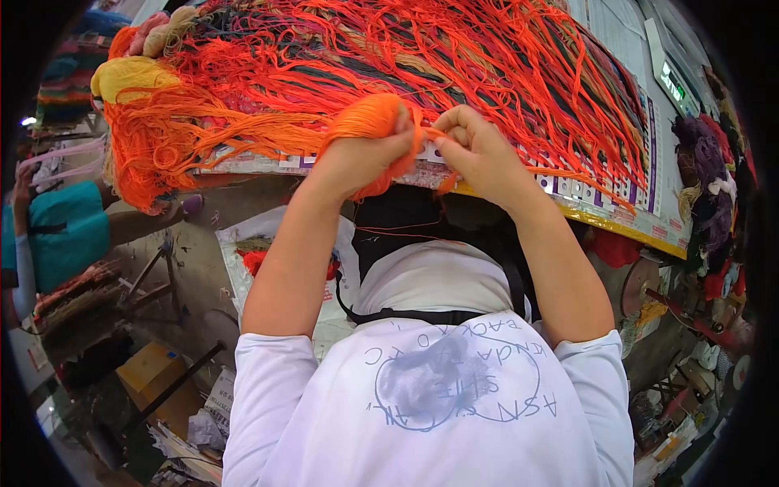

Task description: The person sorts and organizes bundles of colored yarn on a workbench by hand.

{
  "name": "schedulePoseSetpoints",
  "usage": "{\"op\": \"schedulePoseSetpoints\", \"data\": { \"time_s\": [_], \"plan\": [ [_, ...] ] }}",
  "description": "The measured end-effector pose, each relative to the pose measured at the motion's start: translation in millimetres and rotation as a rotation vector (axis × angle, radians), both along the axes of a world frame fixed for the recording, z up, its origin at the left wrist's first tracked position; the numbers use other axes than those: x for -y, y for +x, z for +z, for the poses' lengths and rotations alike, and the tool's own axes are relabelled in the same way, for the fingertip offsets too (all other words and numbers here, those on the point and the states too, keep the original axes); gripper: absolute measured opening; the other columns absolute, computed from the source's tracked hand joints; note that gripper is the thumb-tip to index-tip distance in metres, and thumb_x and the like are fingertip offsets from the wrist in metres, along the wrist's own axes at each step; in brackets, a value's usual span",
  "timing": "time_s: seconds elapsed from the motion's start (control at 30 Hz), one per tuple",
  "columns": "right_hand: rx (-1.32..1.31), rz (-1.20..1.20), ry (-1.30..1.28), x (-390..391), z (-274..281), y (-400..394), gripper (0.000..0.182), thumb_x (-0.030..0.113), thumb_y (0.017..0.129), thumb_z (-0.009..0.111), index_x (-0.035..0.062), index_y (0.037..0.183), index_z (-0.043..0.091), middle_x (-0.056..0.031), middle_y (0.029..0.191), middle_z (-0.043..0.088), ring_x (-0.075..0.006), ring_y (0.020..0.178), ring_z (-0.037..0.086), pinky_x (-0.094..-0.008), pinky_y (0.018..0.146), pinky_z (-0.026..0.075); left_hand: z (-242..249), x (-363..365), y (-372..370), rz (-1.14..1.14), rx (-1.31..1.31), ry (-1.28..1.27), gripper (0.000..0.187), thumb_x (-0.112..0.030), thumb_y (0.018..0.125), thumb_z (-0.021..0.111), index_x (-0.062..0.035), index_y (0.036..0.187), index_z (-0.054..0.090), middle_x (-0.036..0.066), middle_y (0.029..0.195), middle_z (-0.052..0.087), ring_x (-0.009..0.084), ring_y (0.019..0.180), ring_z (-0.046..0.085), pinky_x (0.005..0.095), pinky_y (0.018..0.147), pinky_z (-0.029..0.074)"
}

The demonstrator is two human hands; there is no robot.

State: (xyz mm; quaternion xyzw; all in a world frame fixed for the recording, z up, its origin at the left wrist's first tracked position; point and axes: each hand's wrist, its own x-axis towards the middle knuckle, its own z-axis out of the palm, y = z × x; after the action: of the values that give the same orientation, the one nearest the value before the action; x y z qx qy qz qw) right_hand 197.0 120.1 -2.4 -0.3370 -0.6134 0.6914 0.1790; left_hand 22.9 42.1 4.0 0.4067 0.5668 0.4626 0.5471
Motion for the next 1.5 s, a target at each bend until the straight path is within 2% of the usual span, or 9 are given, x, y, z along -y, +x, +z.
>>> {"op": "schedulePoseSetpoints", "data": {
  "time_s": [0.17, 0.4, 0.47, 0.57, 0.93, 1.23, 1.33, 1.43, 1.5],
  "plan": [
    [0.367, 0.077, 0.525, 10, -2, -2, 0.017, 0.011, 0.080, 0.058, 0.0028, 0.093, 0.051, -0.0065, 0.067, 0.058, -0.0187, 0.062, 0.057, -0.0323, 0.059, 0.042, 20, 28, -67, 0.378, 0.199, 0.028, 0.012, -0.011, 0.086, 0.059, -0.0120, 0.081, 0.048, -0.003, 0.065, 0.046, 0.0078, 0.053, 0.045, 0.0239, 0.050, 0.039],
    [0.444, 0.027, 0.608, 16, -4, -6, 0.020, 0.016, 0.076, 0.060, 0.0059, 0.091, 0.053, -0.0073, 0.069, 0.061, -0.0261, 0.066, 0.060, -0.0367, 0.062, 0.045, 71, 66, -248, 0.617, 0.267, 0.208, 0.007, -0.009, 0.089, 0.053, -0.0083, 0.087, 0.047, -0.001, 0.073, 0.049, 0.0081, 0.052, 0.046, 0.0224, 0.049, 0.038],
    [0.431, 0.021, 0.591, 17, -2, -6, 0.020, 0.017, 0.076, 0.060, 0.0061, 0.092, 0.053, -0.0068, 0.069, 0.061, -0.0250, 0.065, 0.060, -0.0365, 0.062, 0.046, 77, 57, -266, 0.987, -0.136, 0.188, 0.007, -0.010, 0.092, 0.048, -0.0054, 0.097, 0.047, 0.005, 0.090, 0.057, 0.0151, 0.068, 0.063, 0.0259, 0.057, 0.048],
    [0.409, -0.003, 0.565, 20, 1, -5, 0.019, 0.017, 0.077, 0.061, 0.0061, 0.091, 0.055, -0.0053, 0.068, 0.061, -0.0211, 0.064, 0.060, -0.0345, 0.061, 0.046, 104, 45, -193, 0.926, -0.763, 0.077, 0.023, -0.011, 0.095, 0.041, -0.0016, 0.115, 0.042, 0.014, 0.108, 0.055, 0.0275, 0.085, 0.068, 0.0308, 0.064, 0.054],
    [0.072, 0.106, 0.388, 52, 48, 44, 0.014, 0.000, 0.075, 0.057, 0.0039, 0.088, 0.060, -0.0055, 0.063, 0.056, -0.0129, 0.057, 0.056, -0.0266, 0.054, 0.045, 96, 73, -64, 0.355, 0.553, 0.263, 0.028, -0.017, 0.098, 0.034, -0.0010, 0.115, 0.050, 0.023, 0.110, 0.061, 0.0046, 0.046, 0.047, 0.0158, 0.042, 0.040],
    [-0.073, 0.465, 0.512, 100, 91, 62, 0.020, 0.003, 0.071, 0.062, 0.0066, 0.091, 0.063, -0.0093, 0.074, 0.060, -0.0260, 0.070, 0.060, -0.0346, 0.062, 0.049, 87, 82, -34, 0.378, 0.638, 0.160, 0.027, -0.018, 0.098, 0.037, -0.0025, 0.115, 0.050, 0.017, 0.102, 0.064, 0.0060, 0.049, 0.048, 0.0188, 0.045, 0.042],
    [0.109, 0.102, 0.916, 84, 52, 31, 0.026, 0.007, 0.074, 0.064, 0.0068, 0.100, 0.060, -0.0069, 0.076, 0.056, -0.0277, 0.075, 0.058, -0.0380, 0.065, 0.048, 90, 77, -15, 0.332, 0.649, 0.201, 0.036, -0.022, 0.097, 0.039, -0.0001, 0.125, 0.046, 0.019, 0.131, 0.047, 0.0236, 0.120, 0.047, 0.0358, 0.093, 0.043],
    [0.070, -0.014, 0.975, 72, 64, 7, 0.023, 0.010, 0.076, 0.066, 0.0049, 0.098, 0.062, -0.0070, 0.078, 0.056, -0.0245, 0.073, 0.058, -0.0364, 0.061, 0.048, 91, 78, 0, 0.307, 0.532, 0.196, 0.042, -0.024, 0.098, 0.035, -0.0010, 0.133, 0.037, 0.021, 0.141, 0.033, 0.0291, 0.132, 0.032, 0.0400, 0.101, 0.038],
    [-0.010, 0.076, 0.499, 76, 87, -4, 0.019, 0.012, 0.076, 0.068, 0.0021, 0.092, 0.064, -0.0091, 0.082, 0.056, -0.0203, 0.070, 0.058, -0.0329, 0.057, 0.047, 91, 81, 9, 0.302, 0.514, 0.189, 0.047, -0.027, 0.097, 0.035, 0.0007, 0.135, 0.034, 0.021, 0.142, 0.031, 0.0289, 0.133, 0.030, 0.0410, 0.104, 0.033]
  ]
}}
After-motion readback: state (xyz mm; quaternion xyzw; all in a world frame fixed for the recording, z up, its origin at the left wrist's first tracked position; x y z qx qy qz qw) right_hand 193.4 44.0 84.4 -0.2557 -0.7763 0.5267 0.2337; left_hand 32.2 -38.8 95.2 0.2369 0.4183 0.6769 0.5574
